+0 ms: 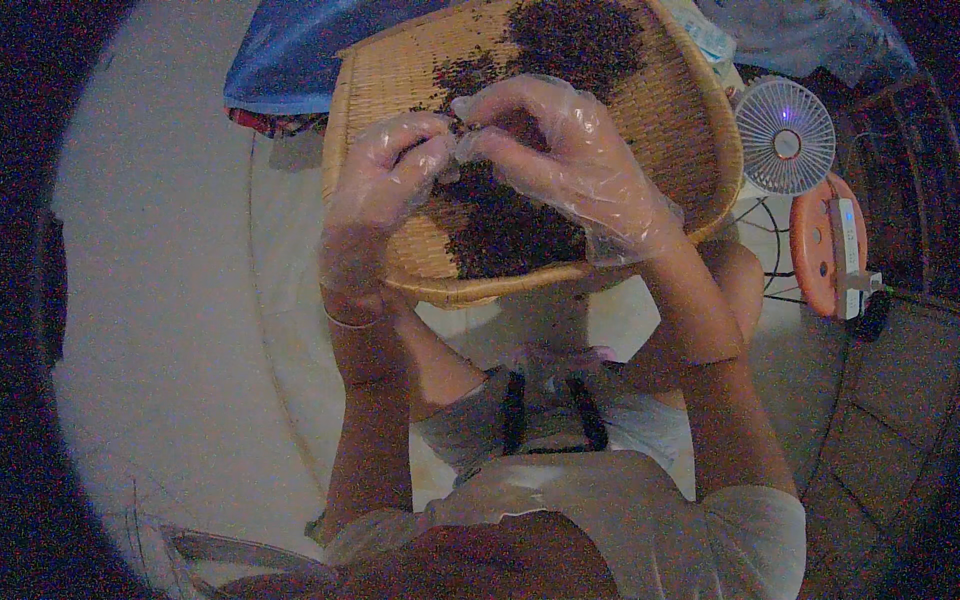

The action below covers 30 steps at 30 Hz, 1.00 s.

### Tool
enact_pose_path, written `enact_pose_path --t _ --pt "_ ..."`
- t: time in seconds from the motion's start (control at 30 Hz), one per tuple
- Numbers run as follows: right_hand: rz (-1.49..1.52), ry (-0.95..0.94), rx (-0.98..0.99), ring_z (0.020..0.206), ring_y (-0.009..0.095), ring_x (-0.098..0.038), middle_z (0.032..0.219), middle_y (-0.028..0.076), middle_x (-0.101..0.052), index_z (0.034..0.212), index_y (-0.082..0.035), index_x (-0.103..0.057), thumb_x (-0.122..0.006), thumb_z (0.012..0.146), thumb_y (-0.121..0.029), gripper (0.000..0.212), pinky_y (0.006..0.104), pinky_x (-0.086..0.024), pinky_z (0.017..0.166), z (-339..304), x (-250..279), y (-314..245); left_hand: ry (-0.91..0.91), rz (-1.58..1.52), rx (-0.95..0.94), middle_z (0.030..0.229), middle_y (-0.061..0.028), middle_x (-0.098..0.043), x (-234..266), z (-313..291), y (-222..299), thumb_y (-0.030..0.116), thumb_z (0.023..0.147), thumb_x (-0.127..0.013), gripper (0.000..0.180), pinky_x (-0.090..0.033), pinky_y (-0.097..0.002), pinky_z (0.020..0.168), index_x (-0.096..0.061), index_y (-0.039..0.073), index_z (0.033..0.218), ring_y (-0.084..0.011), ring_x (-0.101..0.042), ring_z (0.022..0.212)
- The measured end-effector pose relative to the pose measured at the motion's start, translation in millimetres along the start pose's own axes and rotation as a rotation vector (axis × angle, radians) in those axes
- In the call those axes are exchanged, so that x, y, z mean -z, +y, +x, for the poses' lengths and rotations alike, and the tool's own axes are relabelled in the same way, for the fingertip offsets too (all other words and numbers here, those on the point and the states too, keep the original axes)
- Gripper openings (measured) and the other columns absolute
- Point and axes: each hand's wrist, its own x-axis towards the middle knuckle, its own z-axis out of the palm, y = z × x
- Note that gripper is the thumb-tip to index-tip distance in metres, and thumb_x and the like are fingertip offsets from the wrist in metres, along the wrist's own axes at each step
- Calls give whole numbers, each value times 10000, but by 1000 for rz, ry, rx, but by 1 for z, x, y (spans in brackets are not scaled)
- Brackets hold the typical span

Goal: The person sorts through a basket of dried leaves with gloved hands, picking up small clusters and rubbing them together.

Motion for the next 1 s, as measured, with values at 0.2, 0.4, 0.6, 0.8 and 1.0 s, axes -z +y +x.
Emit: enact_pose_path --t 0.2,0.4,0.6,0.8,1.0 --pt "-97 13 170 908 177 -609 962 95 -623 1057 -5 -603 -636 826 -54 238 308 -489 800 4 3 11 10 58 -126 882 -147 -637 -1 2 3 214 845 -607 255 -460 -346 774 -627 -32 912 -252 -598 837" --pt "-425 61 504 893 275 -624 954 115 -628 1069 -46 -612 -659 775 -18 300 345 -503 786 7 3 5 -55 69 0 860 -160 -623 2 1 4 229 841 -605 260 -446 -357 767 -620 -26 891 -279 -590 822" --pt "-491 79 504 879 285 -626 930 116 -630 1052 -71 -615 -658 760 -2 303 360 -508 766 7 1 5 -22 32 -44 864 -157 -625 0 0 3 238 843 -604 263 -446 -363 780 -620 -22 881 -287 -588 823" --pt "-486 100 512 867 291 -632 923 122 -634 1010 -46 -608 -656 764 -2 254 360 -510 766 6 -1 8 -31 18 -18 858 -149 -621 1 -3 3 204 849 -599 229 -455 -352 771 -614 -21 890 -281 -590 819" --pt "-278 60 412 869 262 -635 934 116 -642 970 -31 -619 -638 805 -52 167 340 -504 768 7 2 14 -87 37 -28 826 -139 -609 1 -1 9 186 843 -594 217 -459 -340 735 -600 -28 875 -257 -588 797"
